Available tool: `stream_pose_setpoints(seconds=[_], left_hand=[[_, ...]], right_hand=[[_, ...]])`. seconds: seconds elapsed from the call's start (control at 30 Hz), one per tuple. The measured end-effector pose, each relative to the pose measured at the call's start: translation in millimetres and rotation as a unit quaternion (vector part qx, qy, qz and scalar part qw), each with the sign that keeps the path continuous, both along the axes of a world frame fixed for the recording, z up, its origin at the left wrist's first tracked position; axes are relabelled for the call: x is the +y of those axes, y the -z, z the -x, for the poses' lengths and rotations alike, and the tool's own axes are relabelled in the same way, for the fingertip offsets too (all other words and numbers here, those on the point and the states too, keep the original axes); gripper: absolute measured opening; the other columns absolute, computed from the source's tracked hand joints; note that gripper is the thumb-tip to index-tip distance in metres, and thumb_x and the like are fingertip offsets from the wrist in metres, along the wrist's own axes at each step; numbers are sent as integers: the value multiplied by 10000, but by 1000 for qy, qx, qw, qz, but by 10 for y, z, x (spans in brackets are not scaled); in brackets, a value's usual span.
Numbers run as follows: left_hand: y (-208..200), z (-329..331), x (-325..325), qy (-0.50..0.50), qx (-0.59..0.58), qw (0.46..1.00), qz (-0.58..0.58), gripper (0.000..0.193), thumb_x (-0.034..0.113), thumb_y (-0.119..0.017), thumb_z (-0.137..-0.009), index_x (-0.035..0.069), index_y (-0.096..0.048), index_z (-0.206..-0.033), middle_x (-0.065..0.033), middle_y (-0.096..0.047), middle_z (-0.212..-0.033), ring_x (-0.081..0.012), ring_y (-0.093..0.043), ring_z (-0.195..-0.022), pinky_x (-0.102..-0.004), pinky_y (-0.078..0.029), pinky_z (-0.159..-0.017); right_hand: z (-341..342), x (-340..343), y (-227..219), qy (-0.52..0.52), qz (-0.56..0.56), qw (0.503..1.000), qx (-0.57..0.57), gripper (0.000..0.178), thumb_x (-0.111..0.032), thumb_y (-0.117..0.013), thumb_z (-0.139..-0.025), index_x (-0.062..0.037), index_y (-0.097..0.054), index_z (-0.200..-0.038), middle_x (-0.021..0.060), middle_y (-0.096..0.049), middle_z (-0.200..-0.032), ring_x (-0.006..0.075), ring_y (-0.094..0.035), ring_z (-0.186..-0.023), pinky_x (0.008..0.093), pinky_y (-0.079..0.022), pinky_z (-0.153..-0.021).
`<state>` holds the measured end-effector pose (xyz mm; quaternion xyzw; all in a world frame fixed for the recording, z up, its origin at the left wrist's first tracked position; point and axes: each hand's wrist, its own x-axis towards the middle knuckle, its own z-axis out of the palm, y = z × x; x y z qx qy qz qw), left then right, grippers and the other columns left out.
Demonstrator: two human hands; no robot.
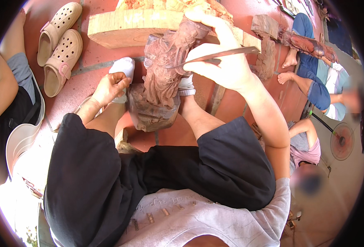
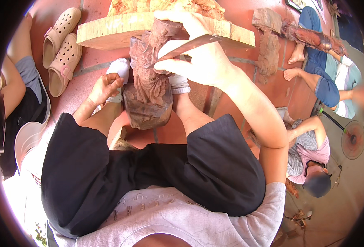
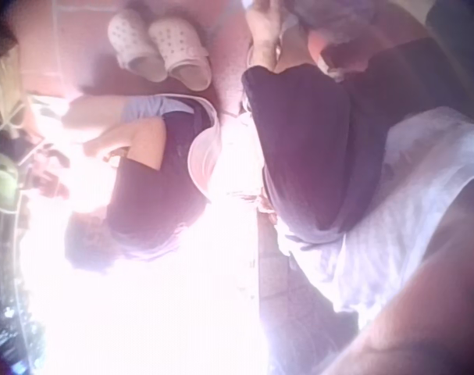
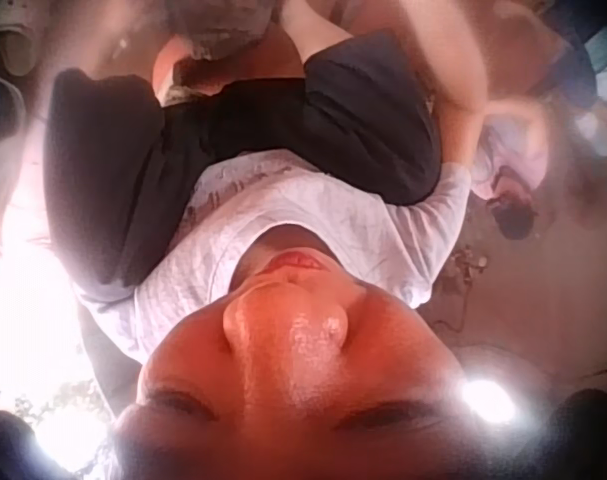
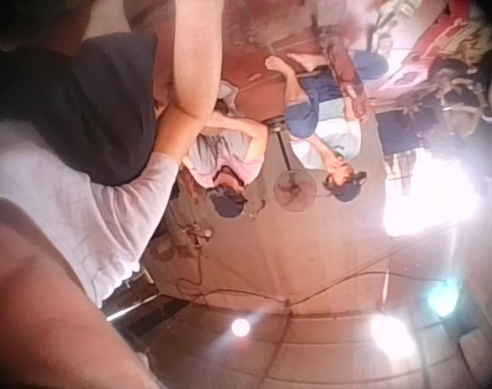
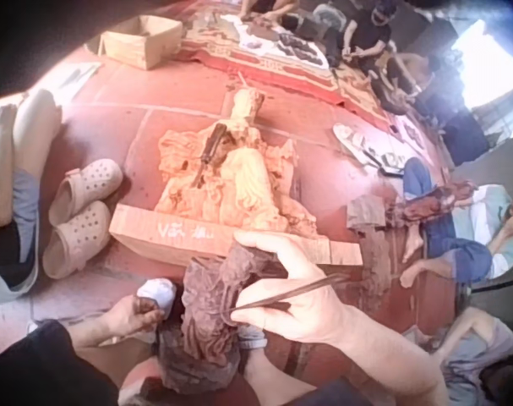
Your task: The person is carving a piece of wood using a chisel. They hold the wood steady with one hand while using the chisel with the other to shape and refine the surface. The person occasionally adjusts their grip and the position of the wood to access different areas.
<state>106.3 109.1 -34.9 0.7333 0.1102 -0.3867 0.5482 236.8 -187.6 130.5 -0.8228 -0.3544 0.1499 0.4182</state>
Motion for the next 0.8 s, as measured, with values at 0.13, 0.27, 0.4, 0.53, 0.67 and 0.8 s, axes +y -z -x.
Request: stream_pose_setpoints(seconds=[0.13, 0.27, 0.4, 0.53, 0.67, 0.8], left_hand=[[-64, -61, -18, 26, 3, 1000, -10, 334, 328, -624, -975, 23, -619, -838, -17, -622, -760, -104, -560, -605, -281, -482, -572], [11, -11, 1, 13, -1, 1000, -10, 326, 325, -623, -973, 24, -621, -849, -19, -621, -752, -104, -563, -608, -289, -485, -577], [-23, -29, 0, 18, -3, 1000, -1, 324, 323, -620, -974, 24, -620, -851, -19, -619, -752, -103, -563, -612, -291, -483, -577], [-62, -30, -27, 20, -8, 1000, -16, 324, 326, -617, -976, 27, -622, -851, -16, -614, -749, -104, -564, -618, -292, -480, -577], [20, 4, 7, 12, -1, 1000, 3, 324, 329, -613, -979, 30, -624, -853, -18, -615, -749, -105, -565, -621, -294, -483, -579], [-30, -22, -21, 16, -5, 1000, -3, 322, 326, -614, -978, 30, -625, -851, -21, -622, -753, -106, -569, -626, -290, -485, -580]], right_hand=[[-155, -33, 81, -34, -12, 998, -60, 245, -134, -809, -775, -91, -746, -1008, 75, -642, -1248, 229, -612, -1102, 376, -497, -903], [-111, -20, -16, -39, -46, 998, 25, 531, -76, -779, -822, -53, -551, -1302, 45, -711, -997, 142, -652, -915, 294, -513, -809], [-43, -3, -33, -28, -60, 994, 89, 636, -52, -755, -855, -23, -445, -1409, 35, -733, -853, 101, -658, -784, 259, -517, -755], [-202, 26, -18, -53, -66, 995, -58, 418, -47, -759, -838, -2, -613, -1227, 28, -726, -888, 103, -640, -849, 265, -517, -750], [-132, 3, -55, -67, -51, 996, -9, 325, -65, -761, -832, -1, -660, -1134, 42, -709, -1029, 116, -642, -893, 284, -515, -784], [-188, -18, -13, -37, -49, 998, -22, 131, -115, -757, -822, -55, -728, -934, 56, -641, -1220, 175, -638, -979, 314, -528, -794]])
